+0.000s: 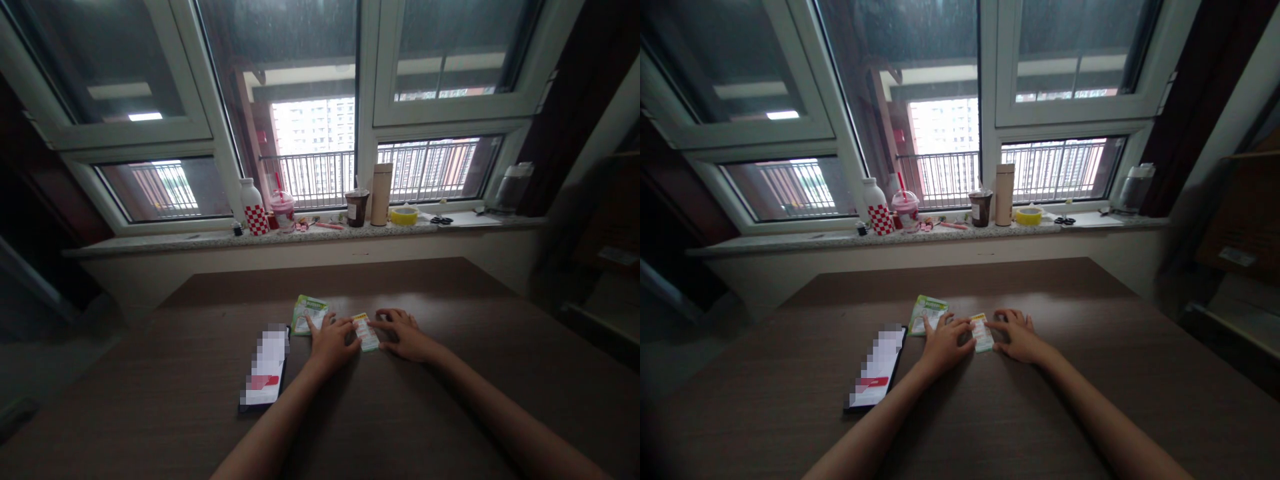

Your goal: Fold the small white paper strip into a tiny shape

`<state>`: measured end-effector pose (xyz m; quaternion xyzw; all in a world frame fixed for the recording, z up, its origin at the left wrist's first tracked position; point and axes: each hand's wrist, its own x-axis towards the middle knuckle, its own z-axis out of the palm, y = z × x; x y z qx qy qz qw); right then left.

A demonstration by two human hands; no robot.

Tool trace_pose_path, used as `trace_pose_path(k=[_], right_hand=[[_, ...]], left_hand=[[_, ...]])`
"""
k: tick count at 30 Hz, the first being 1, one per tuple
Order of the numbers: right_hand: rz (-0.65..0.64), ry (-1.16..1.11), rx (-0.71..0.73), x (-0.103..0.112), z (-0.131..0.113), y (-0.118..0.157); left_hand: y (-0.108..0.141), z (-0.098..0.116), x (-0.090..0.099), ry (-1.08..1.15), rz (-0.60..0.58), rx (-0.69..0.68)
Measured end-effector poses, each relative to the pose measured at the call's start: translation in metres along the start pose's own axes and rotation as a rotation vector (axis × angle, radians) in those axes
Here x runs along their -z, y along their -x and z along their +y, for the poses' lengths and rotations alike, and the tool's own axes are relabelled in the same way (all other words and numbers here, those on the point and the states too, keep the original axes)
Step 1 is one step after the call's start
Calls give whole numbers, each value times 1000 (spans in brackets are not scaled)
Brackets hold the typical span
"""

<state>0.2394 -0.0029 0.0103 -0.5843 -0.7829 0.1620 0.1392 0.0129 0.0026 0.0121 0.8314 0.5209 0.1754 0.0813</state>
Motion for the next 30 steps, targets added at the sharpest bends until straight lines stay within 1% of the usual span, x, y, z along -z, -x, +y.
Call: trace_pose_path(k=[7, 13, 16, 20, 22, 25, 30], right_hand=[[37, 2, 10, -8, -3, 2], [55, -42, -6, -11, -1, 1], [94, -67, -10, -11, 1, 0], [199, -115, -37, -12, 4, -1], [226, -125, -42, -14, 4, -2], [223, -111, -41, -15, 3, -2], [217, -89, -81, -14, 0, -3]], left_hand=[[-7, 3, 8, -28, -52, -44], [-10, 5, 7, -53, -76, -62], [-8, 5, 7, -56, -88, -46], [-5, 3, 6, -66, -79, -37], [-4, 2, 4, -67, -69, -35], [-3, 1, 1, -46, -49, -43], [-2, 0, -3, -23, -35, -53]])
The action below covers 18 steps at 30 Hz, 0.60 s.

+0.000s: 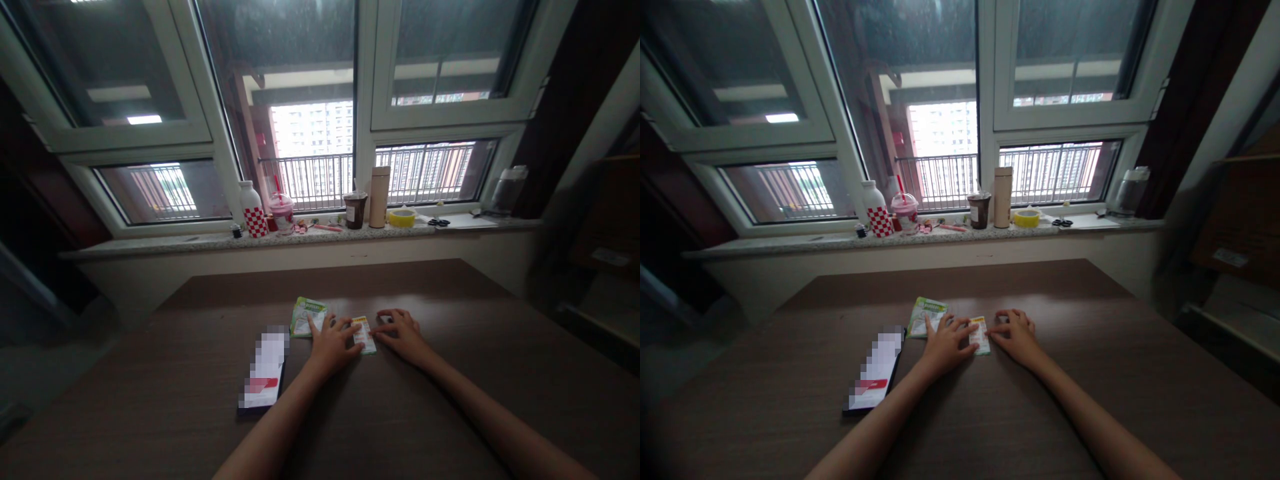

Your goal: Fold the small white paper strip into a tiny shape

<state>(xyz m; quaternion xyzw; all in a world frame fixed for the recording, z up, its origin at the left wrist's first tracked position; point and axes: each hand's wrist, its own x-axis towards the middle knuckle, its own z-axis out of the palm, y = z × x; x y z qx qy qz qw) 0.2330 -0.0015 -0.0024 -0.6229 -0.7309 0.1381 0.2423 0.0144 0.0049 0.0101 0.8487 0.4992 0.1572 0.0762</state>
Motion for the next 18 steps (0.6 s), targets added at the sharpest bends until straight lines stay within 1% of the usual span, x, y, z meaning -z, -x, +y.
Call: trace_pose_path(k=[9, 18], right_hand=[[9, 37, -39, -2, 3, -12], [66, 85, -112, -8, 0, -23]], left_hand=[[1, -2, -3, -1, 10, -15], [-1, -4, -7, -22, 5, -3]])
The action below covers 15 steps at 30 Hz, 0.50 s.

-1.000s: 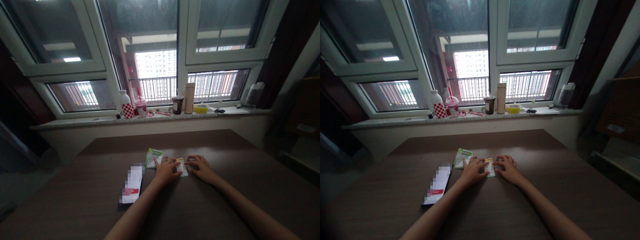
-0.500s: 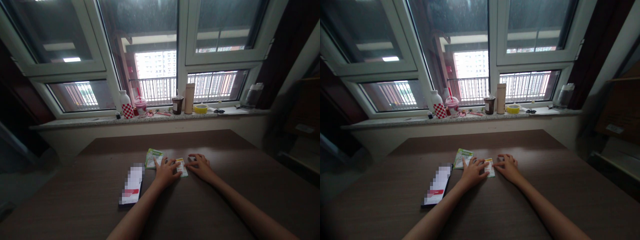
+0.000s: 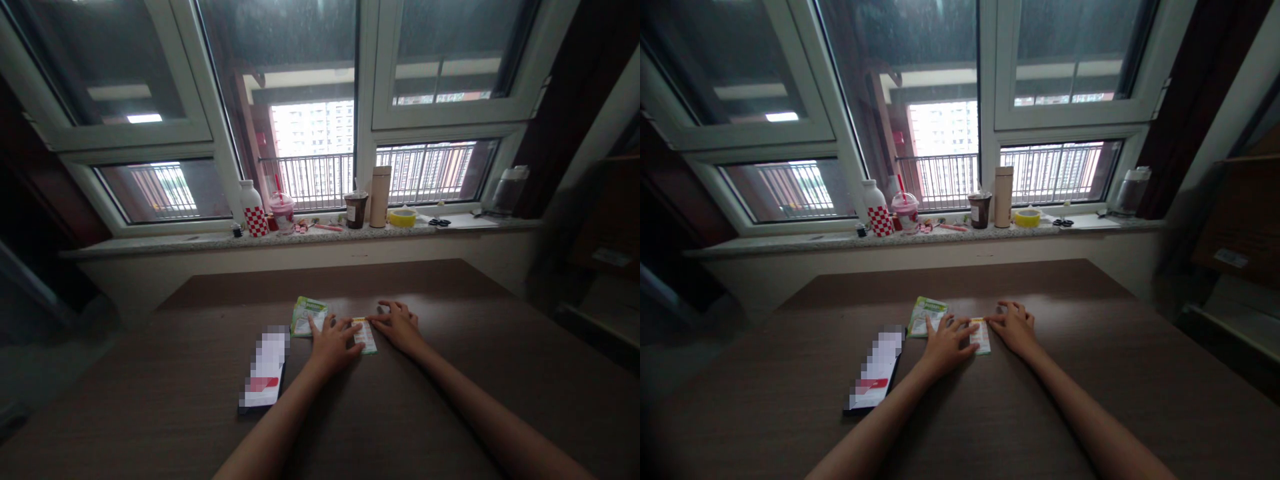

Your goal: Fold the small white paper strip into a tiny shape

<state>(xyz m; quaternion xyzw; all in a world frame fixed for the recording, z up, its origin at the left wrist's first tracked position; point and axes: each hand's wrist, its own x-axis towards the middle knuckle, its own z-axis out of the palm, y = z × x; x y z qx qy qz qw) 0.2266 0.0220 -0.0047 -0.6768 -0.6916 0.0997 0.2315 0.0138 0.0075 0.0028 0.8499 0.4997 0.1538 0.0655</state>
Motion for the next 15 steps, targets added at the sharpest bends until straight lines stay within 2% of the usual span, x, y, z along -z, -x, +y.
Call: trace_pose_path(k=[9, 15], right_hand=[[40, 29, 19, -6, 0, 4], [72, -104, 67, -7, 5, -1]], left_hand=[[2, 2, 2, -9, -6, 12], [2, 2, 2, -12, -4, 17]])
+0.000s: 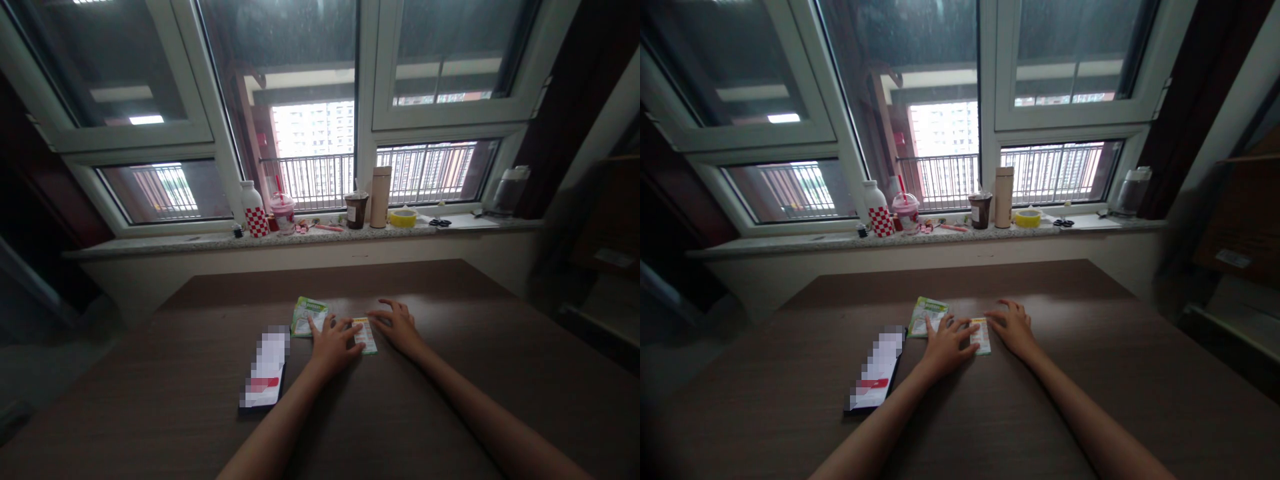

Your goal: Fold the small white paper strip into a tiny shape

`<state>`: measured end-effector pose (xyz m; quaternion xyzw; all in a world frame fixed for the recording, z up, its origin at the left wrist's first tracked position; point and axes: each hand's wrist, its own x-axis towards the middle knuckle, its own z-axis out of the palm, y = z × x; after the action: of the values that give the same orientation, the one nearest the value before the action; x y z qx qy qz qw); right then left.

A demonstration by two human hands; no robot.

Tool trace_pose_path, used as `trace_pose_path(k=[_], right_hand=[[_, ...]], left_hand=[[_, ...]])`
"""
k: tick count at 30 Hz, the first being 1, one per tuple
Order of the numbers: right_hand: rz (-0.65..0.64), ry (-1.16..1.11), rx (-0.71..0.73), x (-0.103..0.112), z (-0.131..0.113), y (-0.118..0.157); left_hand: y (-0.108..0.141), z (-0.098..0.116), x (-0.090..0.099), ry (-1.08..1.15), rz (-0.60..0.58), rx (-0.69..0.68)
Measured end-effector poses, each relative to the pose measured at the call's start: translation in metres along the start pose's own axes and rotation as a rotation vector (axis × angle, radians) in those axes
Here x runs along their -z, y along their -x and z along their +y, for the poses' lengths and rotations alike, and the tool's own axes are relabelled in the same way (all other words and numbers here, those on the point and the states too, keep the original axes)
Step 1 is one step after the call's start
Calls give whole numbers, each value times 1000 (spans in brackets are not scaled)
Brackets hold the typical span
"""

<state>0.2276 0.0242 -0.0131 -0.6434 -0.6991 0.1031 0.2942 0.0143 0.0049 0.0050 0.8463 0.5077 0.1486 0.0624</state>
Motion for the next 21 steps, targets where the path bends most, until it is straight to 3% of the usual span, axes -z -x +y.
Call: trace_pose_path(k=[14, 21], right_hand=[[-31, -34, 11, 2, -5, -13], [-118, -23, -5, 7, -4, -12]], left_hand=[[1, -1, 0, 4, 5, -9], [0, -1, -2, -1, 11, -5]])
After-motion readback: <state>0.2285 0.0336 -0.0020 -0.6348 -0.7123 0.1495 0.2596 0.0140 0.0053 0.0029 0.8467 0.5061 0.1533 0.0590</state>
